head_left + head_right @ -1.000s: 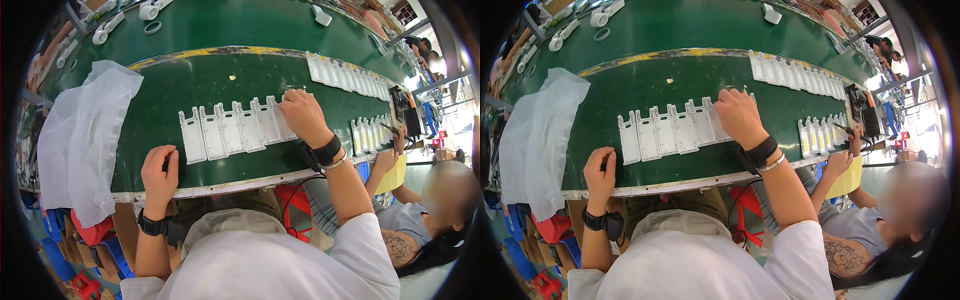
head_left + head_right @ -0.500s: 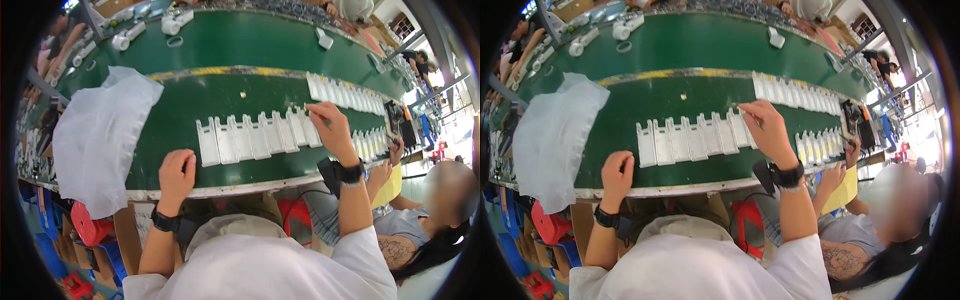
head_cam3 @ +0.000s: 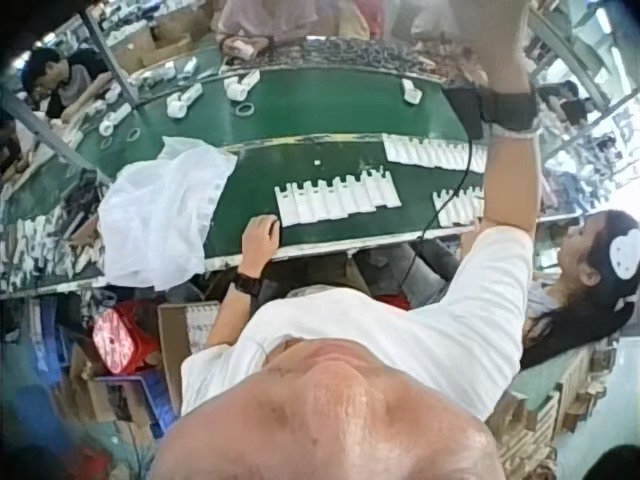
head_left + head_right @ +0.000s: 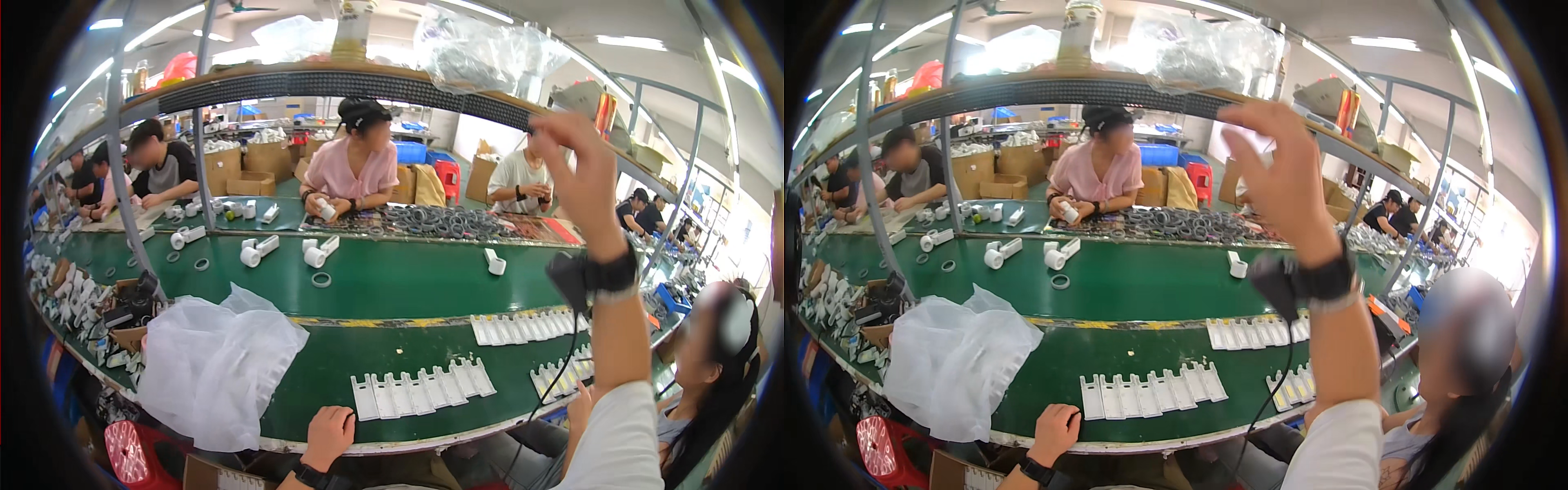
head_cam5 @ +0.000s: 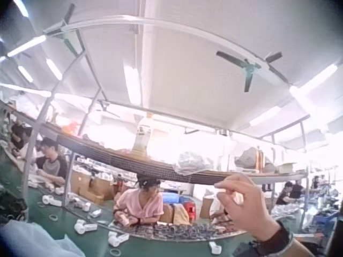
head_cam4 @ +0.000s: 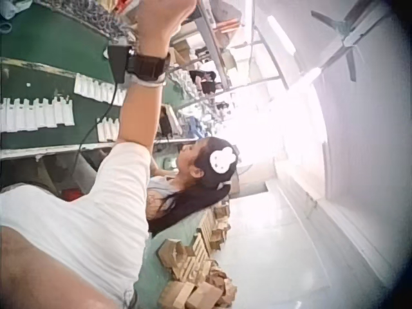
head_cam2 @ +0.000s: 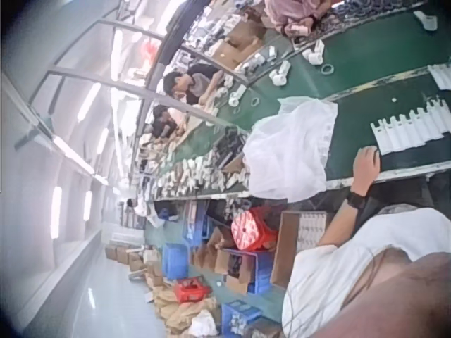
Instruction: Manually assembling plastic housing units by inserting clips and connecting parts along an industrial assembly line.
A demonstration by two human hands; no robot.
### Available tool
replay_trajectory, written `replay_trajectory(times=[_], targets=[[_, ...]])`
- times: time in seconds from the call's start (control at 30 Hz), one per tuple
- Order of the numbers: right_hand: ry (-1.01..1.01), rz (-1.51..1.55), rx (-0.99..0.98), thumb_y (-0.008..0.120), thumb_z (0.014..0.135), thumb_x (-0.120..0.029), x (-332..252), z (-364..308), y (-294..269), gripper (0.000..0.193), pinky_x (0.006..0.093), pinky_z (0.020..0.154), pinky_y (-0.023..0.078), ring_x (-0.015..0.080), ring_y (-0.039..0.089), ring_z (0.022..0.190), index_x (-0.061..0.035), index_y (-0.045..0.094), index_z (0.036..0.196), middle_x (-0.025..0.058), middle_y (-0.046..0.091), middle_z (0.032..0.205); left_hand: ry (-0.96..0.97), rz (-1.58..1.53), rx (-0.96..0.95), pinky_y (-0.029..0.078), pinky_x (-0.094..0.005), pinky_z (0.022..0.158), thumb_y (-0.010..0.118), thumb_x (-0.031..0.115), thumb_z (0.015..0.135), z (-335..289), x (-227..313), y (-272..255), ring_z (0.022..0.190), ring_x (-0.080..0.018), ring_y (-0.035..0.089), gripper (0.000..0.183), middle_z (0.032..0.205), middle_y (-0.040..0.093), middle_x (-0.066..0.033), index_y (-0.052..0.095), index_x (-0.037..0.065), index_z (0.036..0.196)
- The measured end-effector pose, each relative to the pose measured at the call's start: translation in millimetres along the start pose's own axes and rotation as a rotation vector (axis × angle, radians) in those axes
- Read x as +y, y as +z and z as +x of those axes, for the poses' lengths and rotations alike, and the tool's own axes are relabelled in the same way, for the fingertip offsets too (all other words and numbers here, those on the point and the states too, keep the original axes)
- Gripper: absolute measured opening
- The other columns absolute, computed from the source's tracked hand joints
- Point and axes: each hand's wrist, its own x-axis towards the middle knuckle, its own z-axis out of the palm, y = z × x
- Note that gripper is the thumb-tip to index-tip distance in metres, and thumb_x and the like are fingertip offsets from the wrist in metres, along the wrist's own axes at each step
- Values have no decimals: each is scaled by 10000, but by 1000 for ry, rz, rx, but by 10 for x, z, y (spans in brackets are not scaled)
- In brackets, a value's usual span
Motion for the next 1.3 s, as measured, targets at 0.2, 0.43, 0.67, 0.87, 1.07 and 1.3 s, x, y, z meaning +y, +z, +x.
replay_trajectory(times=[0.2,0.43,0.67,0.87,1.07,1.3], targets=[[-10,-104,-44,559,889,-204,828,1271,245,245,314,779,489,241,646,819,-23,682,1000,142,689,902,18,-30,-4,498,-385,663,644,100,768,68,-2,105,759,-289,599,82,810,636,-83,633,62,840],[-9,-774,-365,475,839,-81,1345,1731,969,238,448,868,484,370,617,996,8,650,973,236,645,1033,-56,-72,-24,494,-375,656,638,106,779,77,-11,51,740,-279,595,48,772,629,-76,632,65,802],[35,-1452,-887,472,868,-82,2088,2539,898,207,443,855,502,414,615,983,21,613,979,265,634,1032,-93,-112,-51,496,-368,651,646,86,769,143,-74,107,724,-277,601,30,757,645,-66,644,66,790],[64,-969,-726,560,828,-105,2649,2546,928,240,384,813,478,301,622,899,18,626,1023,186,658,1024,-182,-89,-69,487,-366,618,651,83,757,197,-33,43,682,-267,584,21,721,624,-53,640,78,774],[307,-655,-776,422,921,-219,2838,2365,1213,351,342,858,439,187,575,971,17,589,1121,128,657,1063,-222,-70,-74,487,-361,607,656,87,750,249,11,83,676,-262,582,28,713,620,-52,643,80,774],[145,-460,-737,375,976,-223,2970,2397,1347,334,300,851,432,136,545,933,-7,582,1124,111,638,1056,-261,-43,-11,491,-366,604,657,94,751,204,57,36,672,-268,588,36,713,624,-57,643,73,777]])
